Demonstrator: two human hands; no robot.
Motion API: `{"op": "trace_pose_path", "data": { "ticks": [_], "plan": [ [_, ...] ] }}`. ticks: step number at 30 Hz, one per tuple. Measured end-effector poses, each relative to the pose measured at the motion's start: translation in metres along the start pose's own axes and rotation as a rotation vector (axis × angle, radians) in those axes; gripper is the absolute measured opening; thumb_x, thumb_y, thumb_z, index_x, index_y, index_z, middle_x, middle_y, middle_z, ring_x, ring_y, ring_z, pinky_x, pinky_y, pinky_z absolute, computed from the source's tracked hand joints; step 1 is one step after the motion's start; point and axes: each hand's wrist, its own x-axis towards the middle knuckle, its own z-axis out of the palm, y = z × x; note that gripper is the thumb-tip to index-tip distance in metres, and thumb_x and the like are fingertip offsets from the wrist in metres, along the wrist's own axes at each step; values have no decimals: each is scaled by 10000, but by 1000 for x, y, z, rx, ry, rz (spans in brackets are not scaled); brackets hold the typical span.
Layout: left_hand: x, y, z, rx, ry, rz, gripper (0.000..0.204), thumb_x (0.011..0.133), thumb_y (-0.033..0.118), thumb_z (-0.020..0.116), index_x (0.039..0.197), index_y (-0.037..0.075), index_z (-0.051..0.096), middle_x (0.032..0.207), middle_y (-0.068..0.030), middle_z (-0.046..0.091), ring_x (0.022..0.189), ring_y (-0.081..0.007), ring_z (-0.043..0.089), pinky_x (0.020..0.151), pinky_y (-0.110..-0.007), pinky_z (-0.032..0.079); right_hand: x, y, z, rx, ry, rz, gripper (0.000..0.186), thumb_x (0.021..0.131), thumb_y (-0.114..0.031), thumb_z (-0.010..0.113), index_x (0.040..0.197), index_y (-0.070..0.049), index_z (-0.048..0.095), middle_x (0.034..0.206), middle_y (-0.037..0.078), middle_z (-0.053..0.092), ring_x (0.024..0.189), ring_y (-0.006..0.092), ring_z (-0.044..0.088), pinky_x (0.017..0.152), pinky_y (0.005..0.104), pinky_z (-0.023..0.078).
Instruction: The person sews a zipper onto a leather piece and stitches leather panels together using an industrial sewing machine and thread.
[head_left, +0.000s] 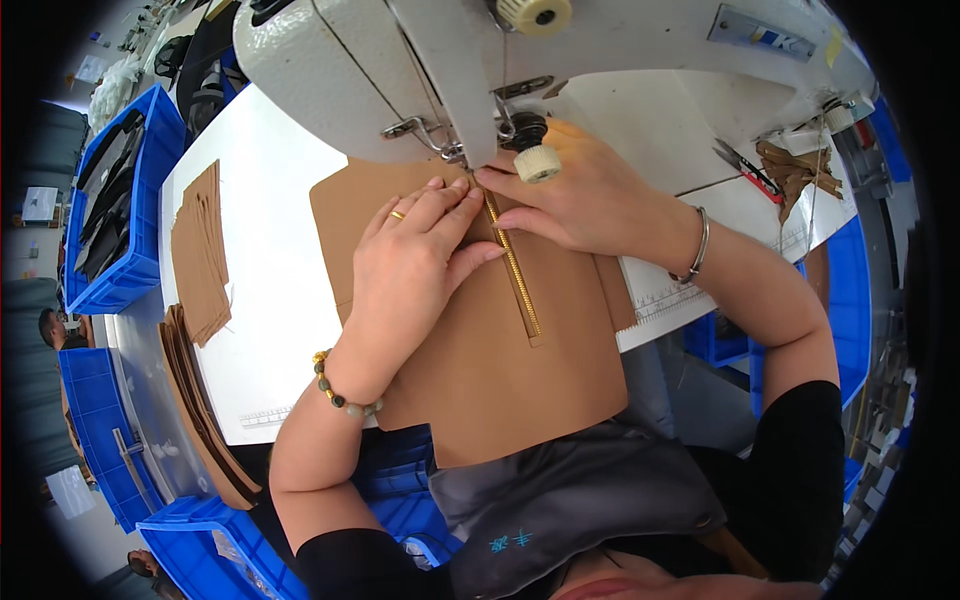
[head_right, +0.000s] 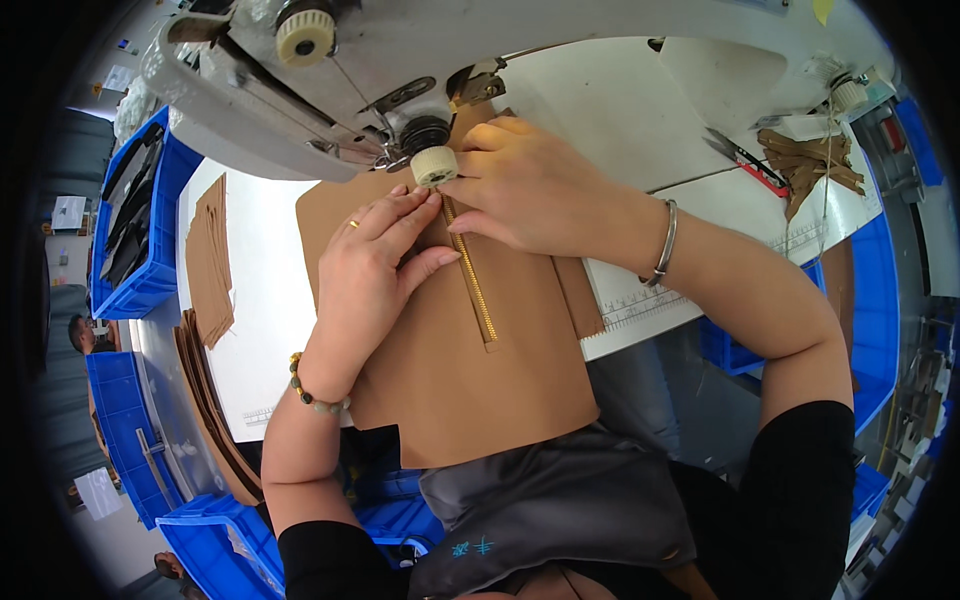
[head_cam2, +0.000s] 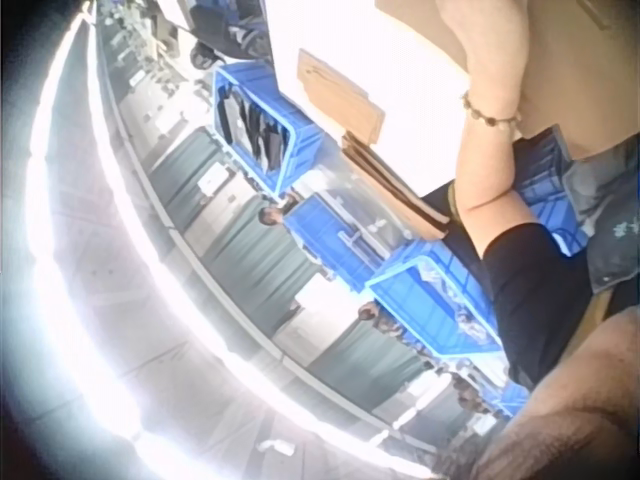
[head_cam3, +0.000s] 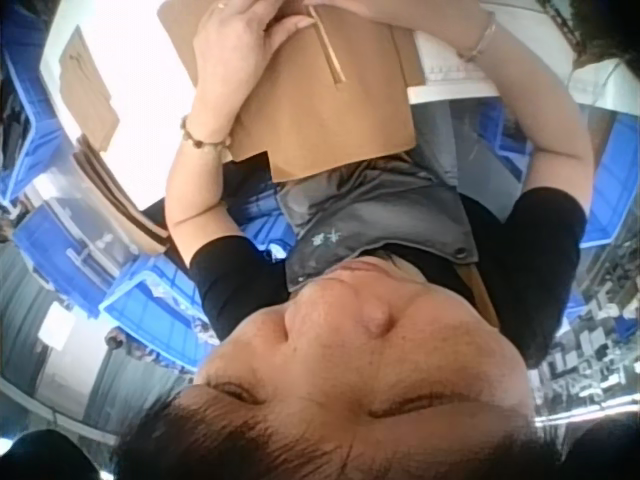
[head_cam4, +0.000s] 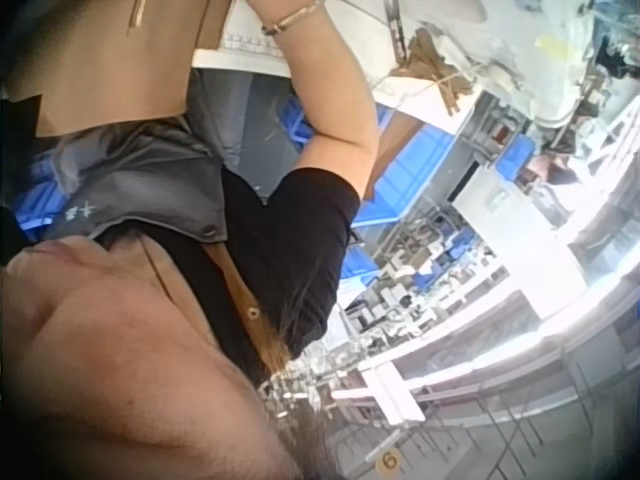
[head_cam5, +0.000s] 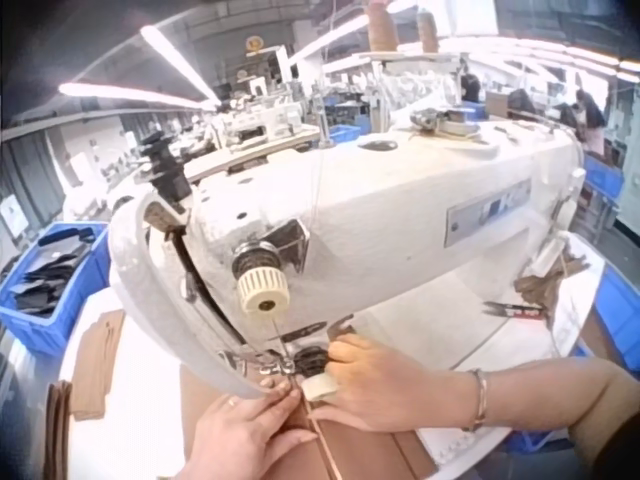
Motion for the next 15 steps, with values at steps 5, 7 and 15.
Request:
{"op": "trace_pose_path", "data": {
  "ticks": [5,7,15],
  "plan": [
    [1,-1,-1,6,5,38,505,801,352,820,1191,37,753,1171,-119,737,1167,-307,684,977,-421,542,2,1,2,-19,-22,-6,458,925,-364,717,1269,-62,690,1240,63,694,1004,298,646,950,427,479],
    [2,-2,-1,5,8,28,504,802,353,819,1191,39,753,1170,-117,738,1169,-306,683,982,-424,540,3,1,3,-56,35,-19,312,894,-346,738,1022,-62,750,1076,56,711,1076,263,607,960,398,481],
    [0,-2,-1,20,4,16,495,828,361,803,1206,46,750,1192,-114,733,1187,-307,675,1006,-430,529,2,3,2,-62,-29,-18,457,921,-361,728,1271,-69,704,1278,63,694,1056,291,654,963,422,502]
  ]
}}
